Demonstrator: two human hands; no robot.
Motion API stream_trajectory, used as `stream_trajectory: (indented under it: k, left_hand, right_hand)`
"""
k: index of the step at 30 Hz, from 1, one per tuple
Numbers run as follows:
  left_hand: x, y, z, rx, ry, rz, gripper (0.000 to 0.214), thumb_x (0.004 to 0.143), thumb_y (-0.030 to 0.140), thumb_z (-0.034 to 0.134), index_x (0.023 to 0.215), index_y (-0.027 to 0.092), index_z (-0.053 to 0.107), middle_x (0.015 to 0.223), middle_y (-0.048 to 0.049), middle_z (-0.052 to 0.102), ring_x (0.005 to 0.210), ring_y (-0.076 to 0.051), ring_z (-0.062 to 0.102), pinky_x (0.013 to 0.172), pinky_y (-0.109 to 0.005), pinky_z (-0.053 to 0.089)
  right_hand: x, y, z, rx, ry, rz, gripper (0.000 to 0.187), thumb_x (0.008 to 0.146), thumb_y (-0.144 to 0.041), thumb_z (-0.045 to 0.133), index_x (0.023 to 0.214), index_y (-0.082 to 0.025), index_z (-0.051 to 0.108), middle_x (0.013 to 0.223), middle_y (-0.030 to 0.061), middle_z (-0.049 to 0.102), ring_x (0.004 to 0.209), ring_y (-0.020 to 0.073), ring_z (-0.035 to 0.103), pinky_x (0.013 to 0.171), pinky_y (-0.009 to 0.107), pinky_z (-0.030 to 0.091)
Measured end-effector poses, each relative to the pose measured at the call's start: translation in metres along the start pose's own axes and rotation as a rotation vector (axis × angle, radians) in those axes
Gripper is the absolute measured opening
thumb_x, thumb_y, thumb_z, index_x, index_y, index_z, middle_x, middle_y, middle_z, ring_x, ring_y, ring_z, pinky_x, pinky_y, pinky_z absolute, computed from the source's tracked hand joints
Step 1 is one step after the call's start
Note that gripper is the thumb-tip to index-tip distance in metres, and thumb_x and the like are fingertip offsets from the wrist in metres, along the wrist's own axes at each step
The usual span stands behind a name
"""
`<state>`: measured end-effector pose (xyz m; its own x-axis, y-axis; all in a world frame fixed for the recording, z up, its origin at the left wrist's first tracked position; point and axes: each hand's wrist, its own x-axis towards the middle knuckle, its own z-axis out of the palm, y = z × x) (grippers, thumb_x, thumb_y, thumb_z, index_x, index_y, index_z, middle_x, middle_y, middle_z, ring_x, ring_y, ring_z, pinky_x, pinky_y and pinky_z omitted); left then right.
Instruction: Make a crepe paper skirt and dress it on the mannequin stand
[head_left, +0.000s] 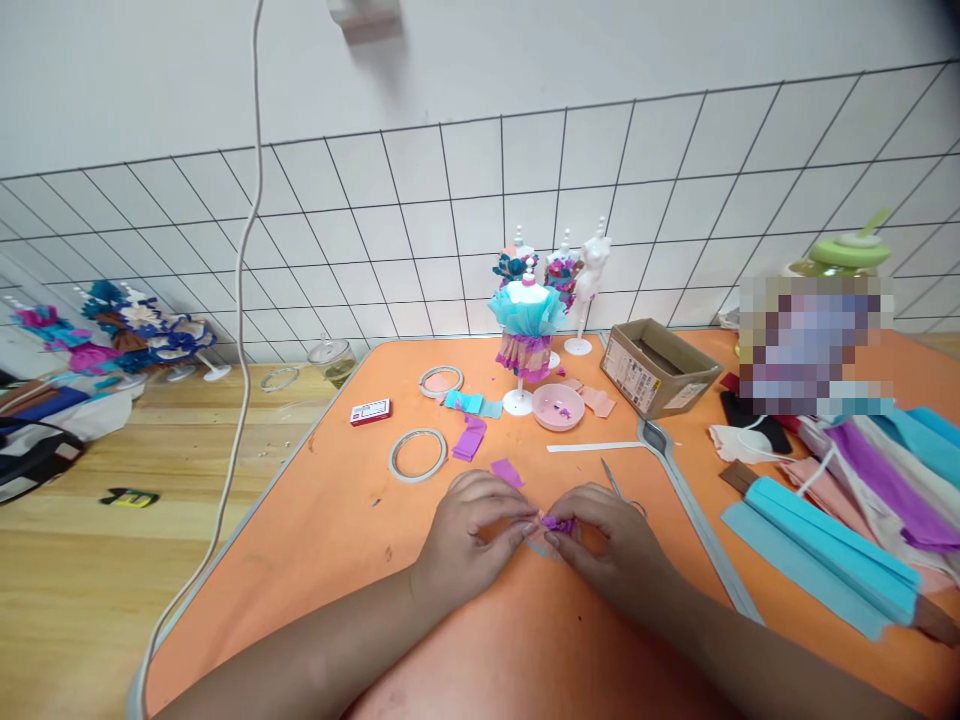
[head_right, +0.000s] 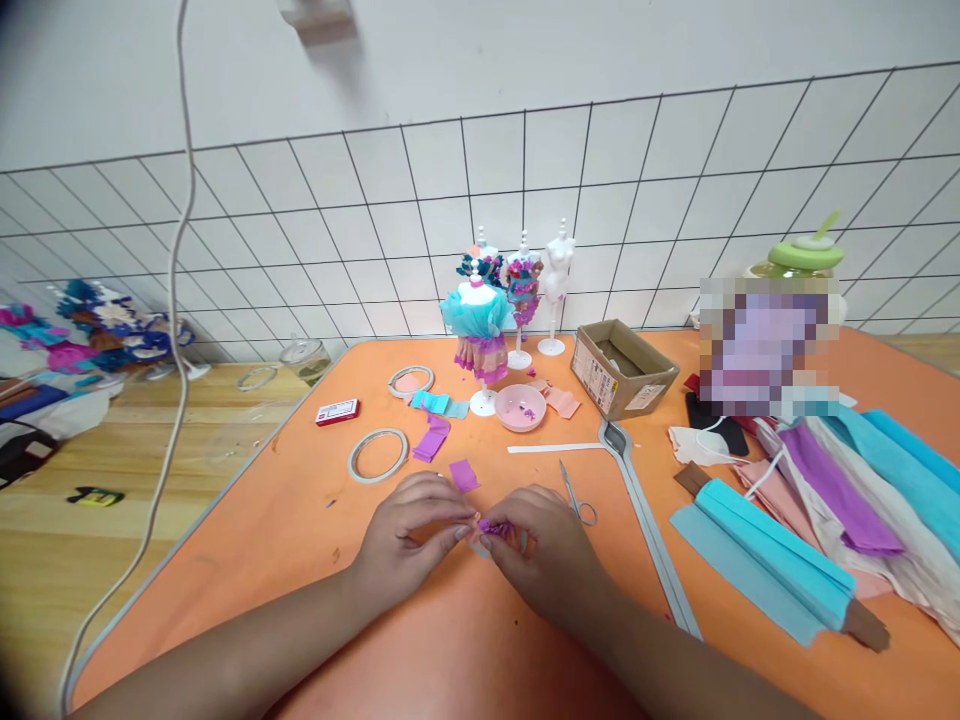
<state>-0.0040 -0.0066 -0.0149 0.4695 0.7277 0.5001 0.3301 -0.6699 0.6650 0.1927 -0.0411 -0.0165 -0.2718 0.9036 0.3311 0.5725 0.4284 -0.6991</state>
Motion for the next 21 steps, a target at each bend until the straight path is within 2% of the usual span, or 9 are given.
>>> stream_trajectory:
  k: [2,5,7,9,11,16,21]
  left_hand:
    - [0.0002,-0.0002,0.0006,-0.023,-0.025,-0.048,0.015,0.079,0.026,0.065,0.093,0.023,0.070,0.088,-0.0062,0.071,0.086,-0.019,0.063,0.081,-0.036,0.048]
    - [0.0018,-0.0007,0.0007,-0.088,-0.059,-0.122,0.011,0.083,0.026,0.061,0.083,0.021,0.071,0.082,-0.0058,0.071,0.082,-0.018,0.063,0.079,-0.034,0.049]
    - [0.0028,-0.0010,0.0003,-0.117,-0.058,-0.167,0.012,0.083,0.026,0.060,0.077,0.020,0.070,0.079,-0.0053,0.070,0.079,-0.017,0.063,0.079,-0.033,0.049]
    - [0.0030,-0.0012,0.0002,-0.130,-0.051,-0.196,0.012,0.082,0.026,0.061,0.077,0.019,0.069,0.079,-0.0053,0.070,0.079,-0.017,0.063,0.079,-0.033,0.049]
    - [0.0025,-0.0014,0.0005,-0.155,-0.066,-0.197,0.012,0.083,0.026,0.060,0.078,0.019,0.068,0.082,-0.0056,0.069,0.081,-0.017,0.062,0.079,-0.032,0.049]
    - [0.0014,-0.0022,0.0026,-0.269,-0.173,-0.254,0.015,0.084,0.027,0.058,0.079,0.017,0.068,0.080,-0.0053,0.068,0.078,-0.016,0.062,0.076,-0.029,0.048]
    - [0.0015,-0.0039,0.0042,-0.477,-0.282,-0.422,0.018,0.085,0.030,0.057,0.084,0.015,0.068,0.085,-0.0056,0.068,0.080,-0.015,0.061,0.076,-0.028,0.048]
  right_hand:
    - [0.0004,0.0002,-0.0006,0.002,0.003,-0.024,0.015,0.087,-0.031,0.056,0.077,-0.022,0.063,0.072,0.0022,0.066,0.069,0.0175,0.059,0.065,0.031,0.044]
    - [-0.0001,0.0002,-0.0021,-0.012,-0.002,-0.030,0.013,0.086,-0.029,0.056,0.078,-0.023,0.064,0.073,0.0020,0.067,0.069,0.0177,0.060,0.066,0.032,0.045]
    - [-0.0017,0.0009,-0.0025,-0.012,0.011,-0.019,0.010,0.084,-0.028,0.058,0.089,-0.023,0.065,0.083,0.0039,0.069,0.077,0.0195,0.062,0.069,0.033,0.048]
    - [-0.0037,0.0028,-0.0019,0.000,0.050,-0.012,0.027,0.081,-0.029,0.060,0.108,-0.022,0.062,0.102,0.0075,0.068,0.092,0.0228,0.063,0.078,0.037,0.050]
    - [-0.0052,0.0055,-0.0004,0.015,0.089,0.005,0.036,0.081,-0.030,0.061,0.116,-0.022,0.058,0.112,0.0090,0.066,0.103,0.0243,0.060,0.086,0.040,0.049]
    - [-0.0038,0.0084,0.0010,0.046,0.083,0.012,0.008,0.081,-0.022,0.060,0.086,-0.024,0.066,0.096,0.0051,0.070,0.093,0.0218,0.063,0.081,0.037,0.050]
    - [-0.0030,0.0057,-0.0011,0.079,0.071,-0.100,0.008,0.083,-0.021,0.060,0.083,-0.025,0.067,0.094,0.0044,0.068,0.091,0.0199,0.062,0.079,0.036,0.050]
